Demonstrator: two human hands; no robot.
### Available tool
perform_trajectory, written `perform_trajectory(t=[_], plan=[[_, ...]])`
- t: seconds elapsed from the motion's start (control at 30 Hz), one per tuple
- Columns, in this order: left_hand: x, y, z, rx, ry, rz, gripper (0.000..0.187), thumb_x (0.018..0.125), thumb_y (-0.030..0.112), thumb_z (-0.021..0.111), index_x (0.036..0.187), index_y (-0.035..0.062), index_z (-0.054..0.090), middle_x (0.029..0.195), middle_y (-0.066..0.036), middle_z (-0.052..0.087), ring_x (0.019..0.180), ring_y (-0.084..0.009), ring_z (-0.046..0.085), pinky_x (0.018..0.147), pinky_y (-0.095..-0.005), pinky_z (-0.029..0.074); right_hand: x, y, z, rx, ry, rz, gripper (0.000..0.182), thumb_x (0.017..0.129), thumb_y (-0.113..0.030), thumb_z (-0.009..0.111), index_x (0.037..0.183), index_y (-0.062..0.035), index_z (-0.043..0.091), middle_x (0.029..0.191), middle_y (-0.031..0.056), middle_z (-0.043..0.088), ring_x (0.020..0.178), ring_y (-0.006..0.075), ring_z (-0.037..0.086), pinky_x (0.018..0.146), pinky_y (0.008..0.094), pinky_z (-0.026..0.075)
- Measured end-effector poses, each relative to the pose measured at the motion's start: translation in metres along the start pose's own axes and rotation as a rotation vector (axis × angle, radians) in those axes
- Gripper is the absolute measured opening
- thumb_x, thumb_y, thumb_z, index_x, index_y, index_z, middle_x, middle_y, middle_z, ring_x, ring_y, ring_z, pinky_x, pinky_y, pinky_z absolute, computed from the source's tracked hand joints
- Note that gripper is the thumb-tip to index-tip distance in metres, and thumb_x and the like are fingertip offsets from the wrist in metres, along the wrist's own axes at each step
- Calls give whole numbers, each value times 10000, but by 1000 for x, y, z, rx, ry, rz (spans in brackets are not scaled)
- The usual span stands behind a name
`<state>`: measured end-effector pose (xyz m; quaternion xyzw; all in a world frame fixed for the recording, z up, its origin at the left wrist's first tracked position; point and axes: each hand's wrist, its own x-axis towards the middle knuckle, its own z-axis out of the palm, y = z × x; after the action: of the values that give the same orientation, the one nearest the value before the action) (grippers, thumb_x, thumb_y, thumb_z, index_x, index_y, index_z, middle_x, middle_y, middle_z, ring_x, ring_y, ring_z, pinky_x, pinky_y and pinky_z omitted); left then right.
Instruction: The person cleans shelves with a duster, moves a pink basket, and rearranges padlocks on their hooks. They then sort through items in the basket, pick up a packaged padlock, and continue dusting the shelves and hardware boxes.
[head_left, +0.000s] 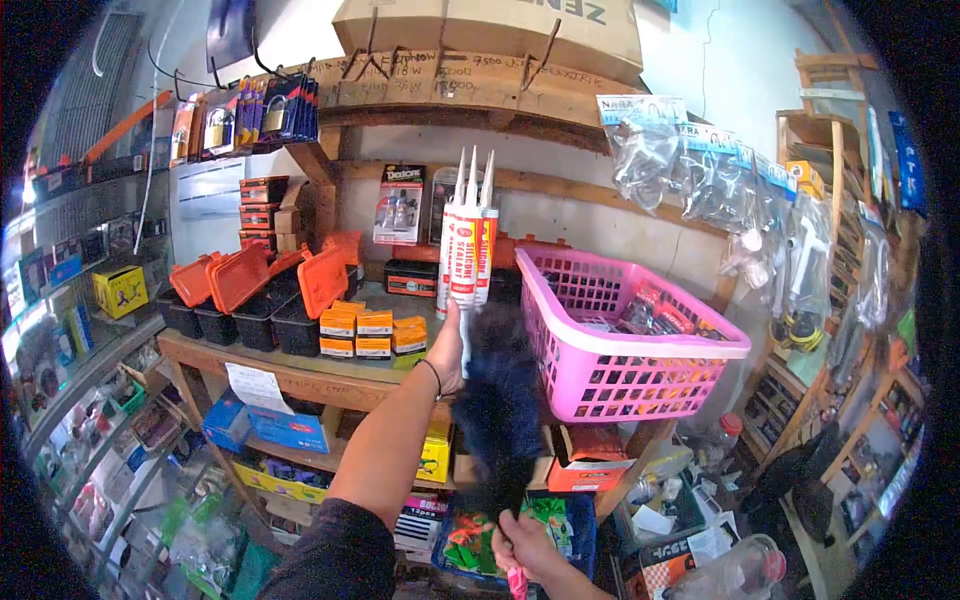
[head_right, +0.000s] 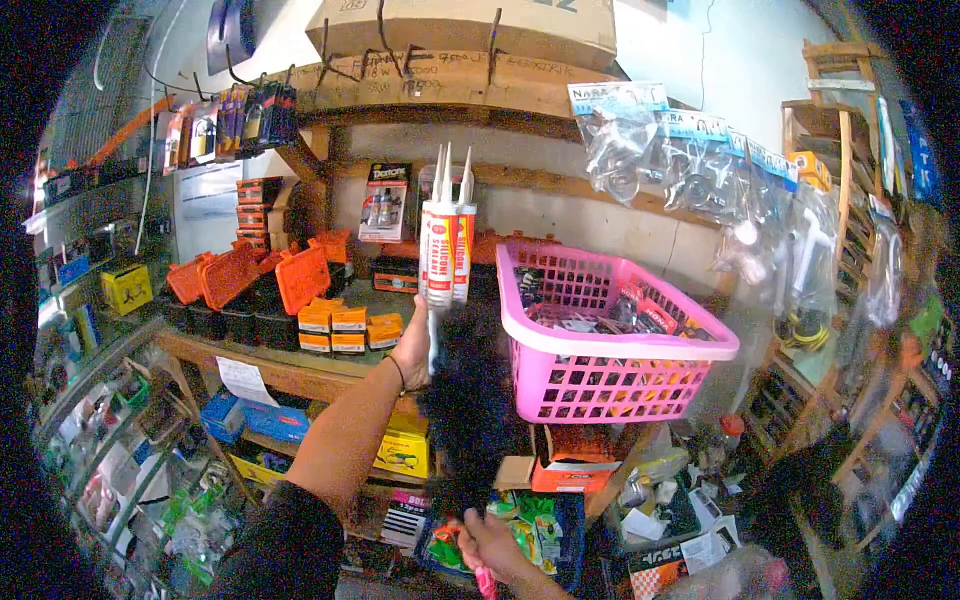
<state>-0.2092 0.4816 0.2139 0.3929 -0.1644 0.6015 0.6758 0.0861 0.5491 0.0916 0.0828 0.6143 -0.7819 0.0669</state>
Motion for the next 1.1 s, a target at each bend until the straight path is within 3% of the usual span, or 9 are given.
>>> perform_trajectory(t=[0.13, 0.2, 0.27, 0.33, 0.4, 0.53, 0.6, 0.67, 1.1], plan=[[4, -1, 6, 815, 133, -145, 791, 786, 688, 201, 1272, 82, 357, 1243, -104, 446, 1125, -286, 437, 961, -446, 323, 0, -9, -9, 98, 34, -55, 418, 916, -387, 343, 895, 7, 479, 485, 8, 347, 338, 105, 302, 365, 252, 291], [28, -38, 31, 917, 930, 423, 781, 786, 682, 208, 1208, 59, 417, 1101, -145, 526, 991, -273, 528, 871, -425, 419, 1, -10, -8, 103, 93, -50, 422, 916, -389, 340, 875, 6, 485, 487, 7, 345, 335, 105, 306, 362, 248, 295], [21, -27, 20, 1049, 951, 458, 772, 806, 659, 194, 1244, 51, 376, 1172, -123, 490, 1051, -263, 492, 909, -410, 391, -4, -7, -4, 72, -72, 68, 410, 917, -374, 351, 876, 11, 486, 486, 8, 354, 330, 107, 307, 355, 243, 293], [-6, 1, 2, 903, 230, -79, 749, 823, 638, 199, 1255, 50, 370, 1185, -124, 484, 1065, -256, 484, 924, -387, 380, -2, -4, -9, -16, -142, 98, 390, 918, -354, 365, 878, 14, 489, 490, 7, 366, 325, 110, 318, 345, 243, 288], [12, -12, 2, 1059, 1053, 532, 700, 843, 610, 199, 1232, 66, 406, 1136, -100, 519, 1015, -240, 513, 902, -355, 398, 1, -13, -4, 180, 168, -42, 419, 914, -357, 378, 639, -47, 444, 438, 13, 374, 310, 104, 331, 301, 244, 252], [8, -4, -9, 1136, 1023, 542, 705, 838, 620, 196, 1200, 63, 430, 1034, -94, 556, 918, -229, 541, 825, -347, 442, -1, 0, 0, 89, -52, 15, 375, 911, -363, 383, 801, -17, 476, 469, 1, 372, 324, 92, 305, 321, 238, 252], [-4, -4, 6, 861, 361, -72, 746, 813, 653, 222, 1212, 55, 420, 1076, -109, 544, 970, -238, 531, 869, -378, 421, -7, -13, 3, 47, -112, 24, 390, 907, -374, 390, 878, 2, 491, 473, 0, 368, 326, 92, 292, 332, 236, 259], [27, -42, 26, 1197, 1198, 542, 755, 805, 661, 236, 1262, 76, 371, 1205, -110, 479, 1090, -266, 467, 947, -411, 349, -8, -15, 8, 203, 52, -60, 414, 900, -387, 398, 941, 16, 483, 491, 0, 374, 333, 90, 294, 332, 237, 257], [-82, -161, 100, 573, 725, 335, 795, 779, 699, 193, 1065, 19, 489, 868, -168, 585, 790, -310, 579, 761, -442, 455, -36, -52, 42, 123, 198, -408, 577, 846, 3, 408, 1334, -147, 139, 837, 133, 517, 551, 220, 555, 535, 348, 505]])
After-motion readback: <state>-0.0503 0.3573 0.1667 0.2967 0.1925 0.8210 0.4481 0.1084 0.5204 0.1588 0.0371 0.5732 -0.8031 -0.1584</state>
